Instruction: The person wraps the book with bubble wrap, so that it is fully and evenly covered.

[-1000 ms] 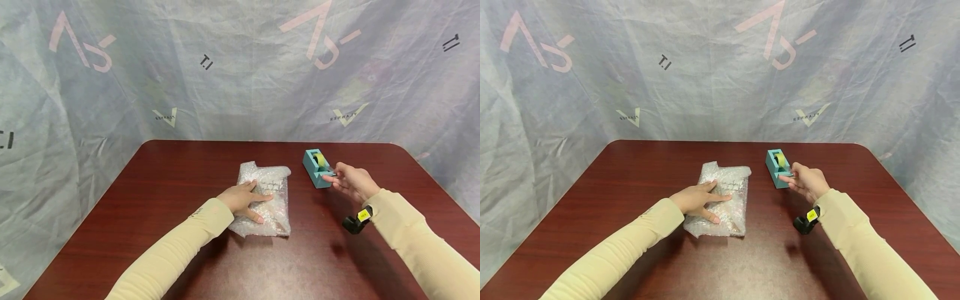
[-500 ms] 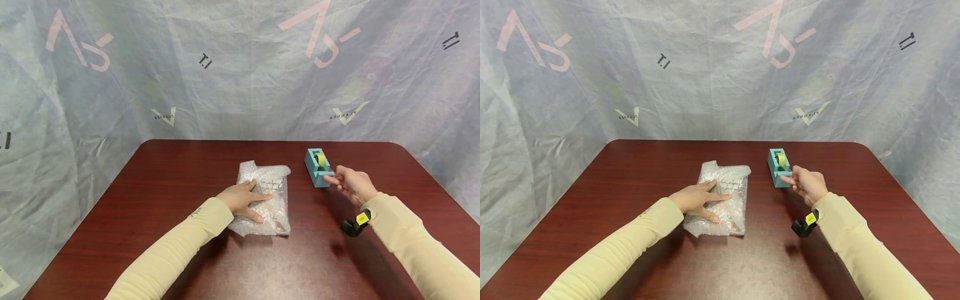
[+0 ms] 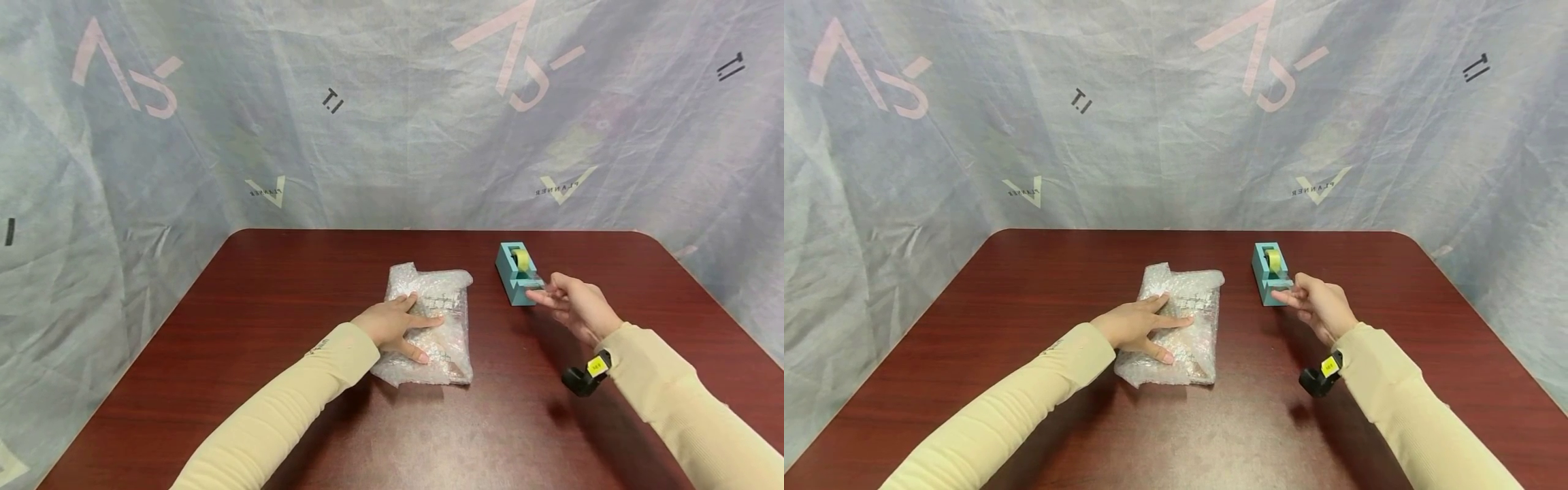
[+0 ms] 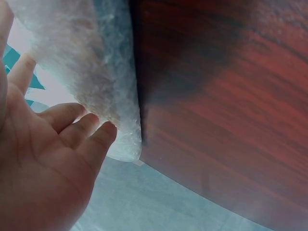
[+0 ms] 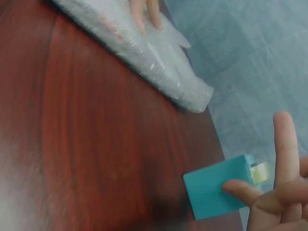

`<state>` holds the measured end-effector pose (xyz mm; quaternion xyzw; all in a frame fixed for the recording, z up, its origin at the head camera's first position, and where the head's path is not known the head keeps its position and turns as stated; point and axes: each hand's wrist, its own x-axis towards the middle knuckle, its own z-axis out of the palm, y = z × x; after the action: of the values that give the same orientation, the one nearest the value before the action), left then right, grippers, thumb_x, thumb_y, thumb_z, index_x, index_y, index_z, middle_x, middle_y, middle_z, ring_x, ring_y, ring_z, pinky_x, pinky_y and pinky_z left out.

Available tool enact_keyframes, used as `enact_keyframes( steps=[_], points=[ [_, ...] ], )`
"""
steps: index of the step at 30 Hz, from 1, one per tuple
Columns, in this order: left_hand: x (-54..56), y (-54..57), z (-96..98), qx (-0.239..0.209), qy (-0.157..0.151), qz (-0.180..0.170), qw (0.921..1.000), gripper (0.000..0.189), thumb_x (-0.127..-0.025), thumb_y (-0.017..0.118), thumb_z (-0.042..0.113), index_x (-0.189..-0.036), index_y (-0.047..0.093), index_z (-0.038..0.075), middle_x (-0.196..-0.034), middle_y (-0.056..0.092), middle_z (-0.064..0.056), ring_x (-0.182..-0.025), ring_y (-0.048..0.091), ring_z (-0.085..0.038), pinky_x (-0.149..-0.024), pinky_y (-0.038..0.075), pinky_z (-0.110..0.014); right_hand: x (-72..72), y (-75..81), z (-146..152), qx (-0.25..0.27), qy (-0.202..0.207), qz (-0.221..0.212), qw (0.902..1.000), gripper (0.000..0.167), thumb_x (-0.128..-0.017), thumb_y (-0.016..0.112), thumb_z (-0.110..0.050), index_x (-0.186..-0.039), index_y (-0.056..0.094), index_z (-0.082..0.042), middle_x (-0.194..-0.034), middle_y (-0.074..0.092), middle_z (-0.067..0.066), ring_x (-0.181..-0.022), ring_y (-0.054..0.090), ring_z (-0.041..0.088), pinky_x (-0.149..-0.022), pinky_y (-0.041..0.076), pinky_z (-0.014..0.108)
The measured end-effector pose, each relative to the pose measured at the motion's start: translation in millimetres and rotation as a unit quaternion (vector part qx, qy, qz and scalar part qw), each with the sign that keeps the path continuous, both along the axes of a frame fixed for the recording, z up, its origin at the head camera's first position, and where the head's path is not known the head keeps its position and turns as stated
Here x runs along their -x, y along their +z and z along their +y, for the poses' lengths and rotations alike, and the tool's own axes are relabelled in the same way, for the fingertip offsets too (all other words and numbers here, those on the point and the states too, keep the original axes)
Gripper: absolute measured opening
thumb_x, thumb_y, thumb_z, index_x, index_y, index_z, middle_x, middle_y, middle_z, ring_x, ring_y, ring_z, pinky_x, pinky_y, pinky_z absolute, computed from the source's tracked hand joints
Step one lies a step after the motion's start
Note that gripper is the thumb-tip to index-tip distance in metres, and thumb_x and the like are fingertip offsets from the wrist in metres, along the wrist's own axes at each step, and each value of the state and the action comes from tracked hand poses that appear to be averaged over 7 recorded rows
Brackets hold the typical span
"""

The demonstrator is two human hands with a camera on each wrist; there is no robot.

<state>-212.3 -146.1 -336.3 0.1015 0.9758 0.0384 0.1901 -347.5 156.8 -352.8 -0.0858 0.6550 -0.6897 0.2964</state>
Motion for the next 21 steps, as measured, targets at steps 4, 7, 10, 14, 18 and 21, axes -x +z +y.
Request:
enact_keyframes(
  steps=[4,7,10,14,18,21],
  points=[
    [-0.4,-1.0,-0.9,0.000,0.001,0.001,1.0000,0.079,-0.088,0.075,0.051,-0.157,0.040,0.037,-0.166,0.016,-0.022,-0.153,0.020,-0.036,-0.121,0.025,-0.047,-3.2,-3.2,4,-0.052,0.037,0.029,0.9975,0.028,-0.099,0.041,-0.017,-0.073,0.049,-0.014,-0.117,0.064,-0.004,-0.094,0.072,0.002,-0.068,0.046,0.022],
    [-0.3,-1.6,-1.1,-0.001,0.001,0.001,1.0000,0.079,-0.088,0.075,0.052,-0.157,0.039,0.037,-0.167,0.016,-0.022,-0.153,0.020,-0.035,-0.121,0.026,-0.046,-5.9,-3.5,7,-0.114,0.061,0.045,0.9906,0.024,-0.100,0.043,-0.021,-0.082,0.057,-0.013,-0.119,0.064,-0.003,-0.090,0.072,0.003,-0.068,0.048,0.026],
    [0.0,-1.4,-1.0,-0.003,0.002,-0.001,1.0000,0.079,-0.088,0.075,0.052,-0.157,0.039,0.038,-0.167,0.015,-0.021,-0.153,0.019,-0.035,-0.121,0.026,-0.047,-7.4,-1.5,10,-0.147,0.066,0.040,0.9861,0.025,-0.101,0.043,-0.023,-0.088,0.062,-0.014,-0.110,0.071,-0.006,-0.086,0.073,0.004,-0.073,0.049,0.030],
    [0.0,-0.2,-1.0,-0.006,0.005,-0.002,1.0000,0.080,-0.087,0.075,0.052,-0.157,0.039,0.039,-0.167,0.014,-0.021,-0.153,0.019,-0.035,-0.121,0.026,-0.047,-9.4,4.4,11,-0.174,0.066,0.035,0.9820,0.027,-0.101,0.043,-0.024,-0.084,0.063,-0.016,-0.099,0.075,-0.012,-0.080,0.071,0.005,-0.074,0.047,0.032],
    [-0.1,0.7,-1.8,-0.010,0.010,-0.002,0.9999,0.079,-0.087,0.075,0.051,-0.157,0.039,0.039,-0.167,0.013,-0.020,-0.153,0.018,-0.035,-0.121,0.025,-0.047,-11.1,10.3,9,-0.173,0.066,0.026,0.9823,0.024,-0.102,0.043,-0.025,-0.089,0.060,-0.015,-0.093,0.076,-0.012,-0.078,0.071,0.004,-0.068,0.044,0.030],
    [-0.2,0.1,-2.6,-0.010,0.012,-0.003,0.9999,0.079,-0.088,0.075,0.051,-0.157,0.039,0.039,-0.167,0.013,-0.020,-0.154,0.018,-0.034,-0.121,0.025,-0.046,-11.6,12.2,6,-0.167,0.065,0.021,0.9835,0.022,-0.103,0.043,-0.026,-0.095,0.060,-0.015,-0.093,0.076,-0.011,-0.078,0.071,0.004,-0.068,0.044,0.029]
  ],
)
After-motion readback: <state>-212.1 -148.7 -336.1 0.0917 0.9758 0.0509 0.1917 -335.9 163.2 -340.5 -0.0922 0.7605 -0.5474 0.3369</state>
